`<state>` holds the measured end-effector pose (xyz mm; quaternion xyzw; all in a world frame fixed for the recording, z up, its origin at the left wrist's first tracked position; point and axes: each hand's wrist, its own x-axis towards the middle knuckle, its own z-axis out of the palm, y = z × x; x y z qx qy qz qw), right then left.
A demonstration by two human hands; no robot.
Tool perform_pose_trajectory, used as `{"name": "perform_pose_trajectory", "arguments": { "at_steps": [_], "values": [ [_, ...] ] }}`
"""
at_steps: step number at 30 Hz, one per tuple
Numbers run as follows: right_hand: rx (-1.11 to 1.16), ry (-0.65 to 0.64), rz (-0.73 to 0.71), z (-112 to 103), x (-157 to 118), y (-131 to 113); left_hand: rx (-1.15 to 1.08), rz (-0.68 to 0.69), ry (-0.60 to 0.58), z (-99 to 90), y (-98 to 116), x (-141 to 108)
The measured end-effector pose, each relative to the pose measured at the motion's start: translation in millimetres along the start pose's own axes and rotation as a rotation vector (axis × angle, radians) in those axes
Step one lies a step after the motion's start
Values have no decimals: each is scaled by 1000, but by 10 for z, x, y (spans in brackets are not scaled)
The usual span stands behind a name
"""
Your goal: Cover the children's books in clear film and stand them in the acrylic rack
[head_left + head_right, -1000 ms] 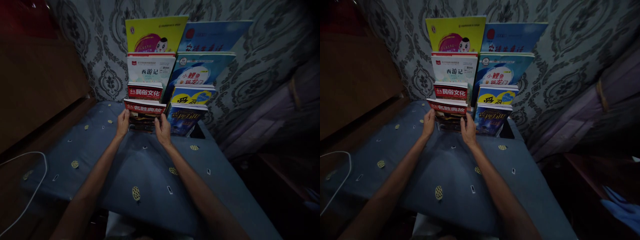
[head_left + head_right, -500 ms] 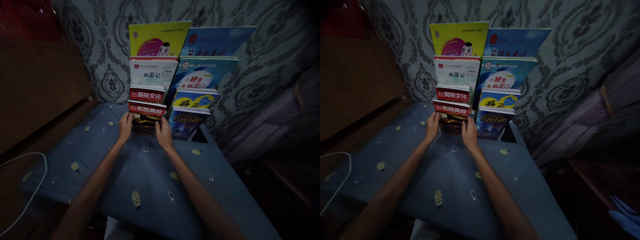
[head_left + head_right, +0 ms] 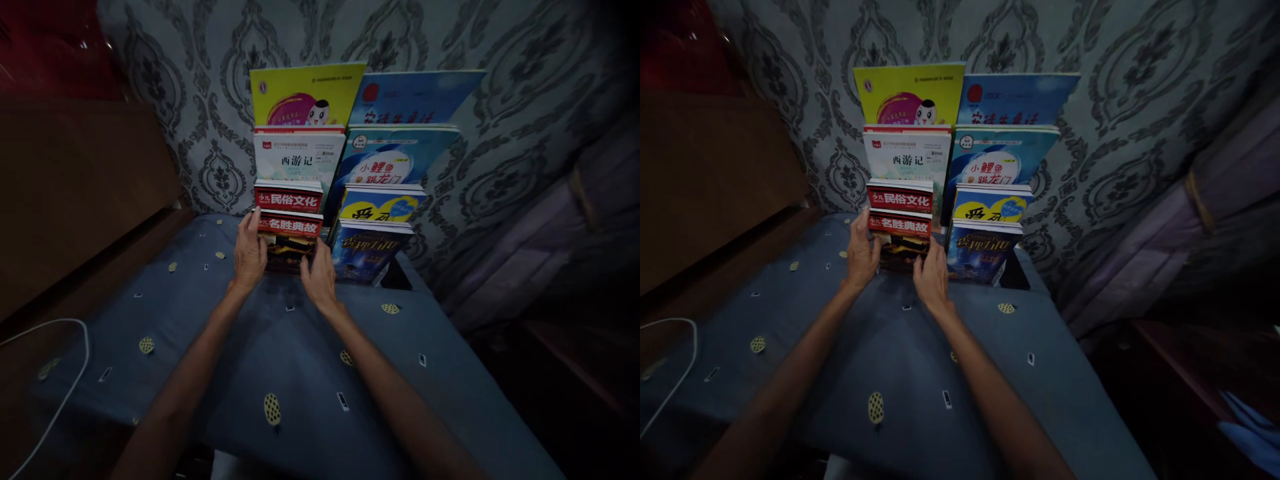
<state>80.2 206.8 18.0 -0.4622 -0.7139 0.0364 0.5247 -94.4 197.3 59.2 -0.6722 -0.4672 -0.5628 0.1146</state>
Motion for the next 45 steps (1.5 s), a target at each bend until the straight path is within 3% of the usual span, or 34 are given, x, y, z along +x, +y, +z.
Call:
{"name": "perform_pose_trajectory", "arguments": {
  "at_steps": [8, 16, 24, 32, 36, 45],
  "values": [
    [-117, -22, 43, 26, -74, 22, 111, -76, -90, 17, 102, 73],
    [-180, -24, 66, 117, -151, 85, 106, -136, -53, 80, 21, 29],
    [-184, -72, 115, 95, -157, 85, 84, -101, -23, 127, -17, 11],
    [62, 112, 80, 88, 99, -23, -33, -126, -64, 127, -48, -17],
    [136, 183, 76, 130, 233, -60, -140, -229, 3, 192, -114, -44],
    [160, 213, 117, 136, 290, -64, -156, -298, 19, 251, -230, -29]
  ]
}}
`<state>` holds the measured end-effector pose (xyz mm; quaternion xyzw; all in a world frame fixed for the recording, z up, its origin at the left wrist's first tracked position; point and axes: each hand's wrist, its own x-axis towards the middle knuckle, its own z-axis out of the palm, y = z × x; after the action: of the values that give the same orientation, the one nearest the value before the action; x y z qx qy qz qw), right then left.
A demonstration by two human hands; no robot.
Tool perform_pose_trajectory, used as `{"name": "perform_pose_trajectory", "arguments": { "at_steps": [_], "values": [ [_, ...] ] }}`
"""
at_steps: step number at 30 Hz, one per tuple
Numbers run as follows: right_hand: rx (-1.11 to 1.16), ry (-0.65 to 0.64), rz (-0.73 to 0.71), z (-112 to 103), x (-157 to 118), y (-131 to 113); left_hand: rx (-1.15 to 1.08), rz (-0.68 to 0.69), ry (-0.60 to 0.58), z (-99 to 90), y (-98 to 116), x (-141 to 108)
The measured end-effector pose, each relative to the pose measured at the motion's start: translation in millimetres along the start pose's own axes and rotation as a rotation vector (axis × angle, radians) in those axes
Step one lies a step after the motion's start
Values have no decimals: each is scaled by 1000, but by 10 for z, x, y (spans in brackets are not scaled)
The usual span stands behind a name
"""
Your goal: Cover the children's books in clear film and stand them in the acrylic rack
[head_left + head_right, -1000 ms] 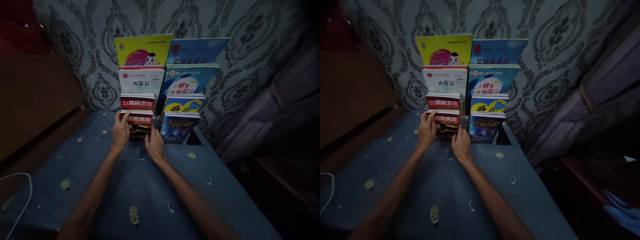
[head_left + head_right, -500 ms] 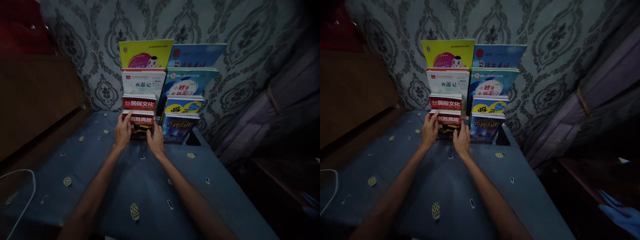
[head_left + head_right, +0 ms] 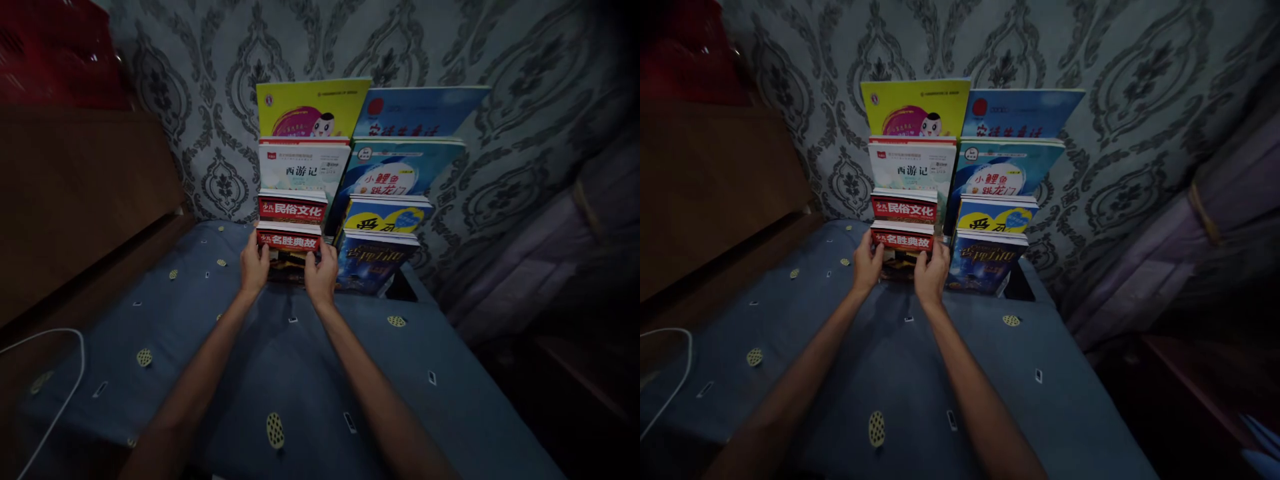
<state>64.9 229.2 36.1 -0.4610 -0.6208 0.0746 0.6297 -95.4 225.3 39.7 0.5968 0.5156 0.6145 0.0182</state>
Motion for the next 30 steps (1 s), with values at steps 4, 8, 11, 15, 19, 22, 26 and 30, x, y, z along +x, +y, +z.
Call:
{"name": "perform_pose_trajectory", "arguments": {
  "at_steps": [4, 8, 11, 15, 19, 22, 26, 30],
  "values": [
    [-23, 7, -11, 6, -18, -13, 10, 16, -13, -10, 25, 4],
    [-35, -3, -14, 8, -24, -20, 55, 58, 20, 1, 30, -17],
    [-43, -6, -15, 2, -12, -23, 90, 66, 33, 14, 22, -34],
    [-30, -30, -6, -8, 15, -15, 105, 70, 24, 13, 25, -39],
    [-15, -30, 7, 3, 24, -9, 94, 59, 16, -7, 36, -29],
    [20, -18, 20, 5, 29, -6, 72, 61, 16, -18, 38, -15],
    [60, -38, 15, -32, 59, -6, 34, 45, 5, -11, 52, -8],
    [45, -56, 6, -62, 88, -23, 29, -15, -6, 0, 84, -16]
  ]
}}
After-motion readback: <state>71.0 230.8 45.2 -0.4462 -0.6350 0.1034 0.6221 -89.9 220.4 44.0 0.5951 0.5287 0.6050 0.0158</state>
